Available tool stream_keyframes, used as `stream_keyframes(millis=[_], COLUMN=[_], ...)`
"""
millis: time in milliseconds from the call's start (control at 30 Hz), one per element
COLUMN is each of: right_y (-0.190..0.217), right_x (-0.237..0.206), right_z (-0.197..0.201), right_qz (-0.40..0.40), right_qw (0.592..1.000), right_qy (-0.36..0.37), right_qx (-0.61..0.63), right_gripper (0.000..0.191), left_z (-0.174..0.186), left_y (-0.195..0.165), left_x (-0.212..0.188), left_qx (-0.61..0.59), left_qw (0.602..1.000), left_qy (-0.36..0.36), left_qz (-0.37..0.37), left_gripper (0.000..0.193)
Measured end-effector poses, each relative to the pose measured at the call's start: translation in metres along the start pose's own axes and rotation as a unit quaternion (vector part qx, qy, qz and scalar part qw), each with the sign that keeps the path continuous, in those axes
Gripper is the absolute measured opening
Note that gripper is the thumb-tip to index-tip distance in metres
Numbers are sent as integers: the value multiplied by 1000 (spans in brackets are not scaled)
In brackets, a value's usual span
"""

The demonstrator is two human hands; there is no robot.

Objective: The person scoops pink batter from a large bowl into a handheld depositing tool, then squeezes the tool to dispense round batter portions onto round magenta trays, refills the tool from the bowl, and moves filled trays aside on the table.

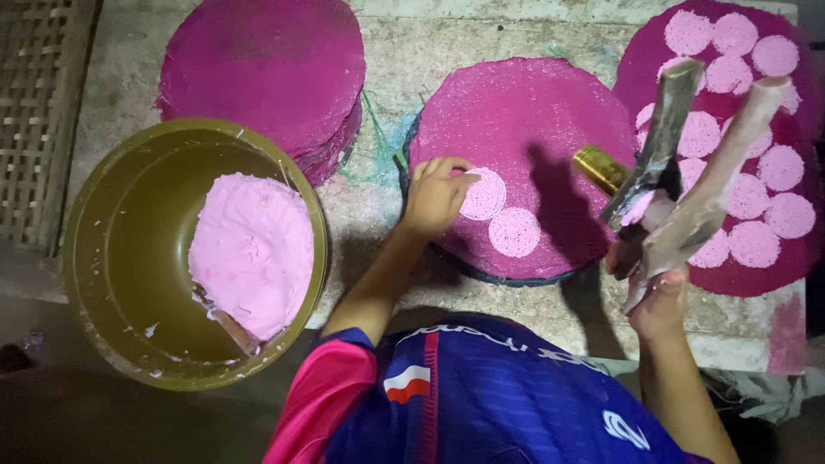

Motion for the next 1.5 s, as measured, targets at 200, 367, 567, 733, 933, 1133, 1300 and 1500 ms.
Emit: stream_keyframes(millis=[200, 367, 567, 733, 933, 1133, 1300, 1500], right_y=[0, 6, 10, 9, 11, 9, -6, -25], right_x=[1, 5, 2, 1, -1, -2, 9, 21], right_z=[-3, -11, -15, -16, -16, -7, 4, -3], right_qz=[1, 17, 14, 13, 3, 36, 12, -15], right_qw=[1000, 999, 998, 997, 996, 999, 1000, 998], right_qy=[-3, 0, 5, 1, -1, -1, -3, 35], right_qx=[-19, -33, -62, -76, -89, -39, -12, 42], right_gripper=[97, 99, 99, 101, 100, 91, 89, 86], left_z=[1, -4, -5, -4, 9, 123, 230, 241], left_y=[-3, -1, 4, 10, -7, -30, -3, 50], left_x=[-10, -9, -13, -15, -3, -16, -89, -138], left_qx=[-41, -53, -43, -48, -51, -34, 286, 6], left_qw=[997, 997, 997, 995, 993, 961, 821, 889], left_qy=[63, 54, 61, 81, 98, -272, -464, -323], left_qz=[4, 15, 5, 21, 45, -45, 169, 324], left_gripper=[111, 127, 122, 122, 120, 70, 9, 13])
Point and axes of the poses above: each hand's wrist, its own x-axis towards the middle knuckle, its own z-axis out of the back of the hand, y = z × x, the point moved 3 cm from there along x, towards the middle knuckle, and after that the axes turned 7 degrees about -y, right-handed, at the moved point
